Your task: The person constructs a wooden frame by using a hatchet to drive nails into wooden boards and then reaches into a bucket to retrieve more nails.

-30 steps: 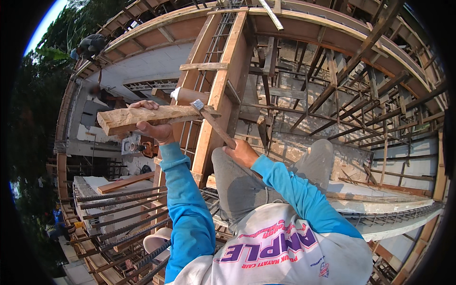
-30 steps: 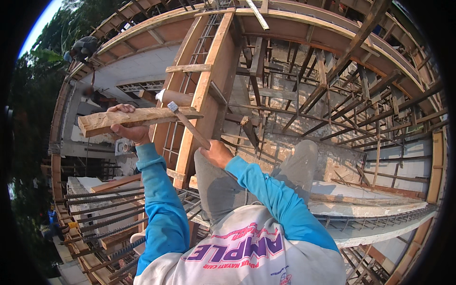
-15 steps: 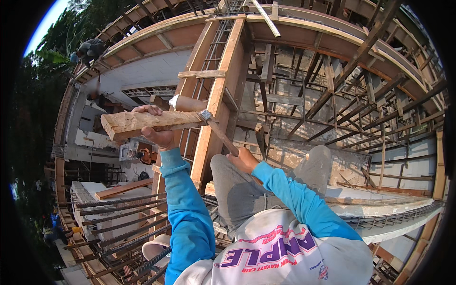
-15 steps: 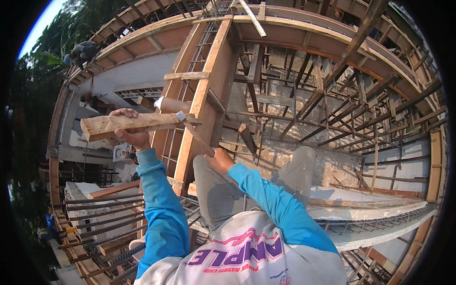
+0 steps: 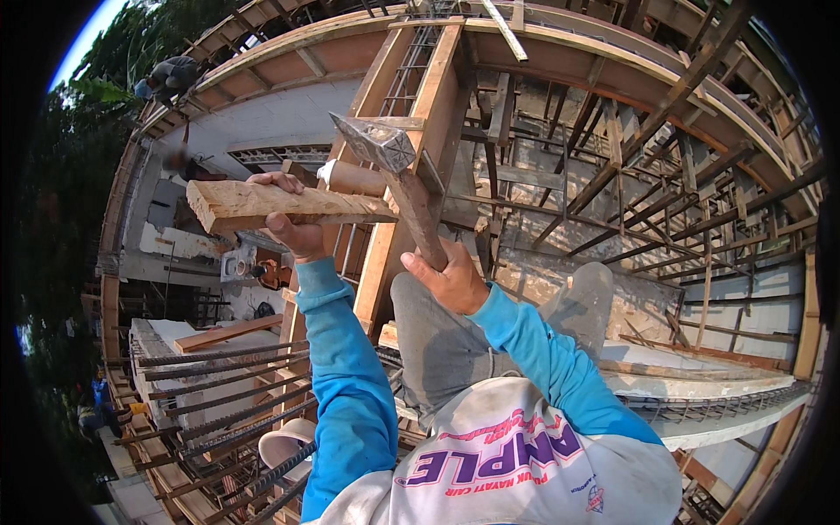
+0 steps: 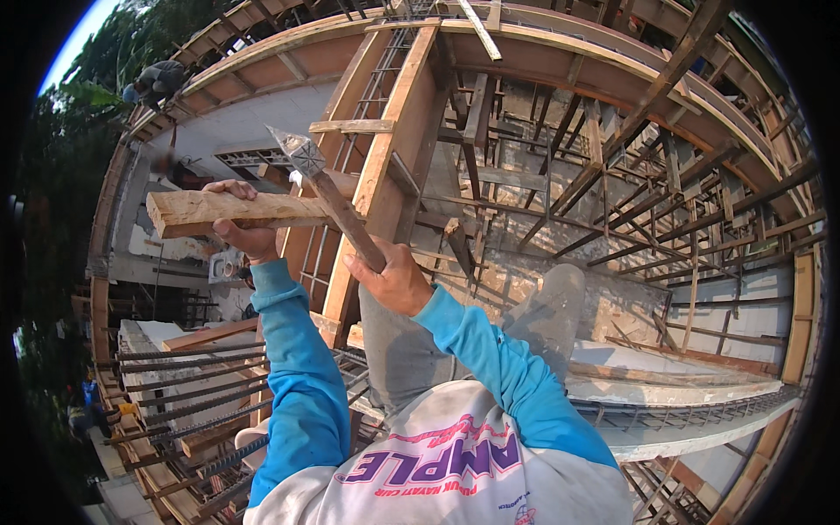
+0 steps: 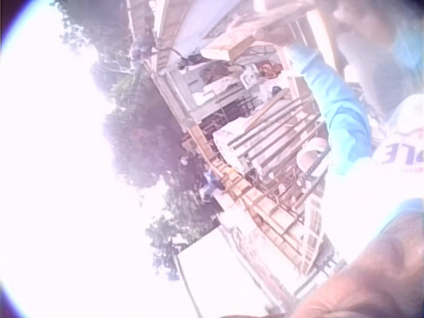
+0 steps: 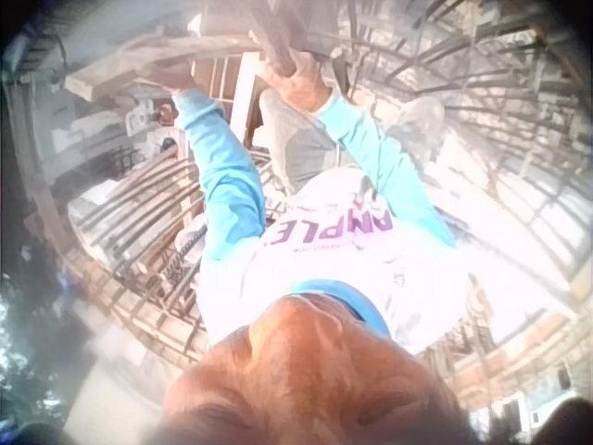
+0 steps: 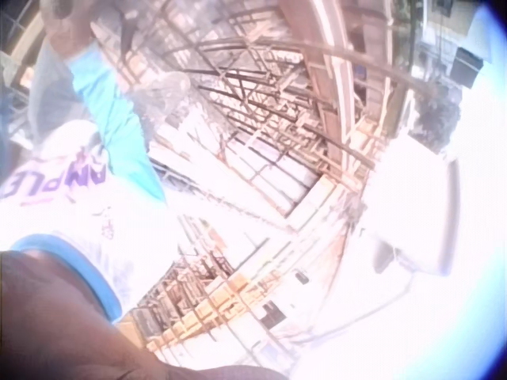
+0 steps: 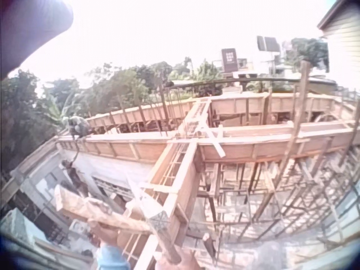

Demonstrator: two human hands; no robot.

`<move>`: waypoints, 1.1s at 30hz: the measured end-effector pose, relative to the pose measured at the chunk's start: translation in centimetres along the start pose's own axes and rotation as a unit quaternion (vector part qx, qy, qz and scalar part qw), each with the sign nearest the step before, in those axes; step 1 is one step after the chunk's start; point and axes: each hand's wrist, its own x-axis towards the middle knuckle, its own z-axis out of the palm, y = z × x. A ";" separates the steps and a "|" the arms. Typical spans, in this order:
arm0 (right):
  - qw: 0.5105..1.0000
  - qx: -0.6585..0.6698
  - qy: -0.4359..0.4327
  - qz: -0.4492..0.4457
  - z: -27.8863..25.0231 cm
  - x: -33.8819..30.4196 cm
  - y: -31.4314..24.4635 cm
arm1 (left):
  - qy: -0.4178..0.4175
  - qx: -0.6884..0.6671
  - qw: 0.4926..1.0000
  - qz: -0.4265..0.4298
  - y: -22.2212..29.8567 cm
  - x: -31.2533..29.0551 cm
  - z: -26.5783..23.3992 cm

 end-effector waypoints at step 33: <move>0.896 0.004 -0.097 0.432 0.7 -7.6 20.9 | 0.014 -0.010 1.000 -0.004 0.0 0.1 0.3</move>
